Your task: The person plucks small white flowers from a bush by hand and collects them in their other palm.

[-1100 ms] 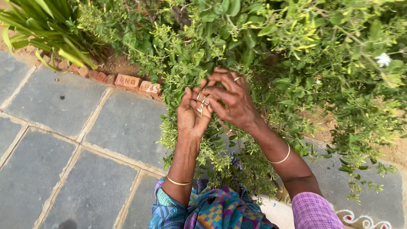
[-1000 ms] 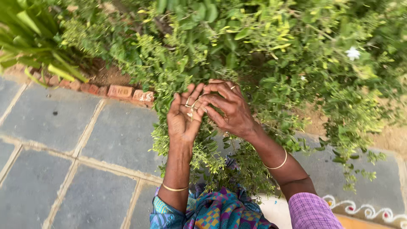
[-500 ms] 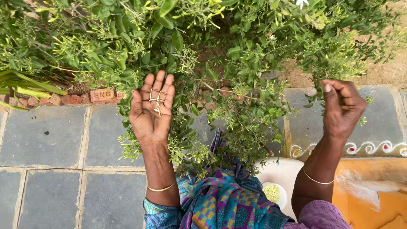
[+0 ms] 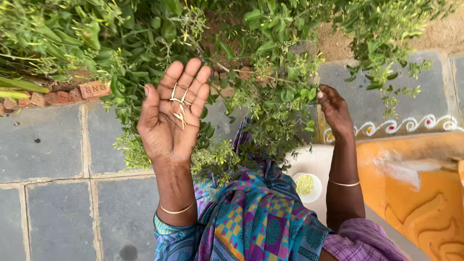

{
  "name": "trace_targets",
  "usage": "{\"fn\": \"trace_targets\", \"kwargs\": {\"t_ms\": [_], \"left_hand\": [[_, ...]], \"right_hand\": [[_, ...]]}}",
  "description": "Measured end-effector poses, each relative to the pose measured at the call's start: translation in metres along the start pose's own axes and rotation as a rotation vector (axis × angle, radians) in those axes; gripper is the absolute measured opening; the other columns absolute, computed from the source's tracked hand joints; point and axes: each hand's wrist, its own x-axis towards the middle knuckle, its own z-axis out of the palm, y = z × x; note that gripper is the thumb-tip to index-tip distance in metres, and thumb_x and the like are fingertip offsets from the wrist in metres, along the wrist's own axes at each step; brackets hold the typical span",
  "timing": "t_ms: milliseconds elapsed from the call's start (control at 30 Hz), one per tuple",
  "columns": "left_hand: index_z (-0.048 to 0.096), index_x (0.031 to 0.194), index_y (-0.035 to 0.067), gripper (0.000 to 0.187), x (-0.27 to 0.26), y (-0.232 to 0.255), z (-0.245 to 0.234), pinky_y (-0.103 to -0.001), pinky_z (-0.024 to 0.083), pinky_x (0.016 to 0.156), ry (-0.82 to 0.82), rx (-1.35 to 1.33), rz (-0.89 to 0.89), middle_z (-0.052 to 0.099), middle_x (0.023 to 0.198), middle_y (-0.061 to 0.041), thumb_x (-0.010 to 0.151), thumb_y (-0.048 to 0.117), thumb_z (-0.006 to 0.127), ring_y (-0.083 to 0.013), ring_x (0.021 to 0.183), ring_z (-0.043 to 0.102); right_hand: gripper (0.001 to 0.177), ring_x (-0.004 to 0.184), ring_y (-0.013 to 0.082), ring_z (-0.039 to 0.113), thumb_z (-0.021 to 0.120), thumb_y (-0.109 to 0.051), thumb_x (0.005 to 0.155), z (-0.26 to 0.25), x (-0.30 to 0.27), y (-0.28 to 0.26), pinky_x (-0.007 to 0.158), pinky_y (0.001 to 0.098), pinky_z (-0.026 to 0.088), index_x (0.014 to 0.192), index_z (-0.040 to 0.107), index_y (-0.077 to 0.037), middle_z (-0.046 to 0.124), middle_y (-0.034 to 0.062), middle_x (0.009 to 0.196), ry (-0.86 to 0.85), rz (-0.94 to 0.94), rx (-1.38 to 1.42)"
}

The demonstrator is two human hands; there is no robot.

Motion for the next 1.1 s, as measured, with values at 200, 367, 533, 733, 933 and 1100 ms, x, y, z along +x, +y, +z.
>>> {"fn": "trace_targets", "kwargs": {"t_ms": [200,367,533,733,933,1100], "left_hand": [[0.04,0.155,-0.005,0.058,-0.013,0.003,0.012,-0.051,0.033,0.128,-0.016,-0.019,-0.102,0.032,0.161,-0.031,0.115,0.037,0.043,-0.0445,0.155,0.03],[0.04,0.152,-0.007,0.057,-0.049,0.012,0.029,-0.052,0.034,0.126,-0.083,-0.093,-0.229,0.034,0.16,-0.033,0.117,0.038,0.041,-0.0469,0.153,0.032],[0.042,0.152,-0.007,0.057,-0.111,0.032,0.024,-0.053,0.036,0.125,-0.148,-0.159,-0.434,0.036,0.158,-0.034,0.117,0.038,0.04,-0.049,0.151,0.034],[0.043,0.151,-0.009,0.058,-0.155,0.057,-0.029,-0.058,0.037,0.125,-0.006,-0.202,-0.465,0.041,0.157,-0.037,0.115,0.037,0.041,-0.0528,0.151,0.036],[0.047,0.149,-0.01,0.056,-0.184,0.065,-0.053,-0.058,0.037,0.124,0.042,-0.201,-0.524,0.044,0.154,-0.037,0.114,0.035,0.044,-0.0517,0.148,0.039],[0.049,0.145,-0.007,0.055,-0.188,0.056,-0.063,-0.057,0.039,0.125,0.073,-0.191,-0.645,0.047,0.152,-0.034,0.111,0.036,0.051,-0.0491,0.148,0.042]], "right_hand": [[0.076,0.113,0.0216,0.063,0.068,-0.057,0.092,-0.003,-0.027,0.041,0.09,0.0371,0.053,0.151,0.041,-0.017,0.063,0.0058,0.129,0.134,0.144,0.35],[0.073,0.114,0.0188,0.063,0.067,-0.061,0.093,-0.004,-0.057,0.068,0.091,0.0363,0.052,0.15,0.047,-0.019,0.065,0.0038,0.123,0.158,0.253,0.391],[0.075,0.109,0.0183,0.056,0.069,-0.06,0.099,0.017,-0.107,0.094,0.094,0.0392,0.051,0.155,0.053,-0.013,0.061,0.0032,0.119,0.189,0.3,0.388],[0.092,0.12,0.0208,0.062,0.069,-0.059,0.089,0.068,-0.126,0.097,0.094,0.0403,0.049,0.155,0.028,-0.01,0.066,0.0094,0.133,0.216,0.329,0.438],[0.085,0.128,0.0192,0.059,0.059,-0.066,0.096,0.122,-0.126,0.096,0.104,0.0342,0.047,0.153,0.039,-0.007,0.064,0.0059,0.138,0.192,0.299,0.278],[0.079,0.108,0.0241,0.054,0.059,-0.065,0.095,0.135,-0.132,0.093,0.09,0.0389,0.046,0.146,0.058,-0.004,0.064,0.0097,0.119,0.166,0.29,0.365]]}}
